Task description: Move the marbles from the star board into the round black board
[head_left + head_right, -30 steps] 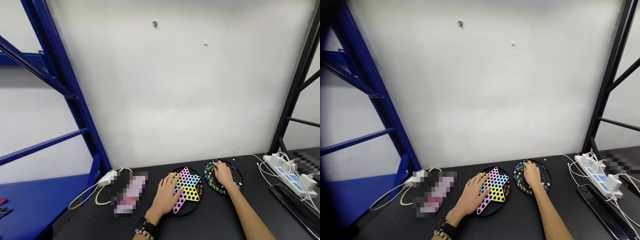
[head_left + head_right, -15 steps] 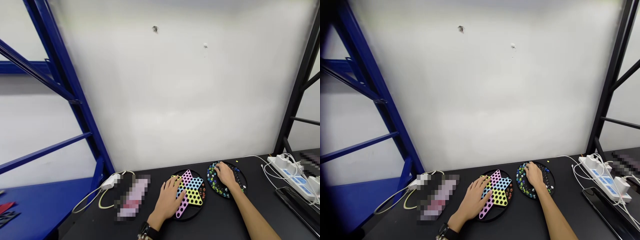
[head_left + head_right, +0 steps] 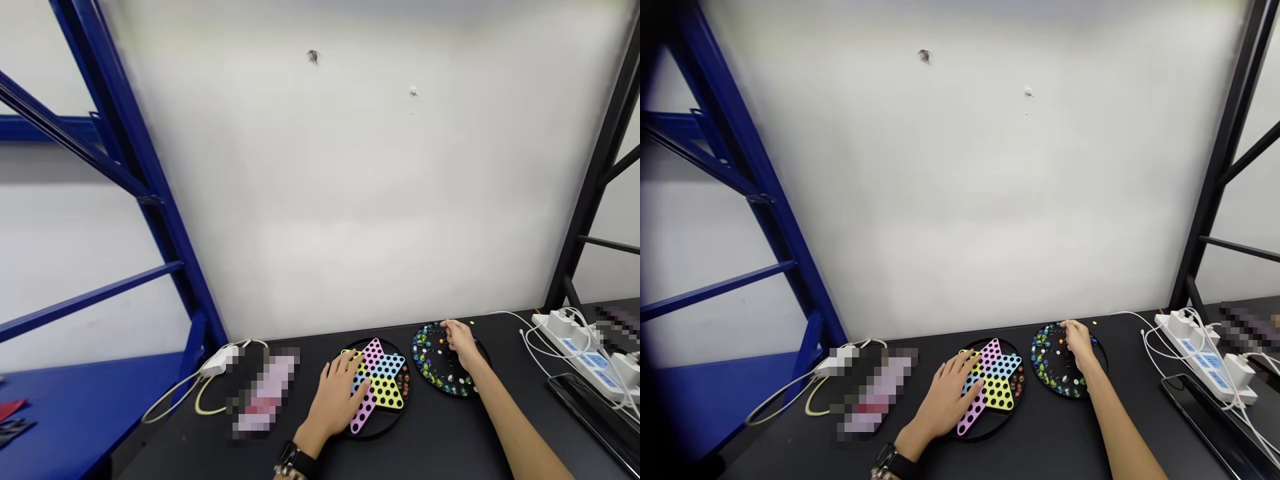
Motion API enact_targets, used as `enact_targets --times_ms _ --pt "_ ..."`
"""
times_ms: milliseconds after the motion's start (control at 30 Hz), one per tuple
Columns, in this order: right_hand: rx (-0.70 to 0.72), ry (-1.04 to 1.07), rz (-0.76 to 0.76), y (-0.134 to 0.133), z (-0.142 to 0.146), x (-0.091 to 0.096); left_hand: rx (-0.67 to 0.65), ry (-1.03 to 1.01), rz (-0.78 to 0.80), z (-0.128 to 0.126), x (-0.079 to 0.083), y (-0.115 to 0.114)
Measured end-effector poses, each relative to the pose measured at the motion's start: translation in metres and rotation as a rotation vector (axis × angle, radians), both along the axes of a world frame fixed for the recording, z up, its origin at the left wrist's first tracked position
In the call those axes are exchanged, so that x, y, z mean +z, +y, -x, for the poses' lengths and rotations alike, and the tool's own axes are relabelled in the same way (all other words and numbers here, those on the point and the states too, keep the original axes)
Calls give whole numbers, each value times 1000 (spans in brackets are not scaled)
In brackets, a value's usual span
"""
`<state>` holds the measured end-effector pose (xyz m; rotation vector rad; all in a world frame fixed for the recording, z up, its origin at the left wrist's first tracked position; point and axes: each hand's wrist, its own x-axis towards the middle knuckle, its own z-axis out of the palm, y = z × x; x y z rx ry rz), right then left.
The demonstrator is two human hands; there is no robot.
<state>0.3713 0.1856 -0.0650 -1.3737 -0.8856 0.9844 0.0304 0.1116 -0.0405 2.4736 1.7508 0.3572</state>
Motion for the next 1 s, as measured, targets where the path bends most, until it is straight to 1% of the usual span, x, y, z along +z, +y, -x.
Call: enact_targets --times_ms 133,167,200,267,367,467,533,567,600,700,733,767,833,900,933,1000 --pt "85 -681 -3 8 12 -8 1 -10 -16 2 -2 0" --pt "107 -812 7 10 15 -10 3 -10 -16 3 -3 0" --pt "127 -916 21 12 18 -13 5 -9 -14 4 -3 -1" --pt "154 -1057 41 17 23 -21 8 -2 -2 5 -3 -1" --pt "144 -1147 29 24 26 -32 10 -1 17 5 -1 -2" --pt "99 -1124 -6 26 26 -34 10 -9 16 5 0 -2" --pt "64 -1011 -24 23 26 -28 11 -8 13 4 -1 -2" --pt "45 -905 -31 22 26 -23 14 -5 14 4 -1 -1" --pt "26 -742 -33 20 25 -17 16 -1 15 3 -1 -1" --pt "-3 -165 -21 14 24 -1 10 6 9 2 -1 -1" --pt "6 -28 -14 11 24 3 5 6 5 2 -1 -1" --pt "34 60 -4 9 23 7 1 4 4 1 -1 -1" --pt "137 119 25 2 25 11 -1 -2 9 1 0 -1" --pt "238 89 46 -5 29 13 2 -8 13 1 -1 -1" --pt "267 4 45 -8 32 13 0 -11 9 1 -1 -1" --pt "284 -301 25 -13 39 14 -8 -13 -6 1 -2 -1"
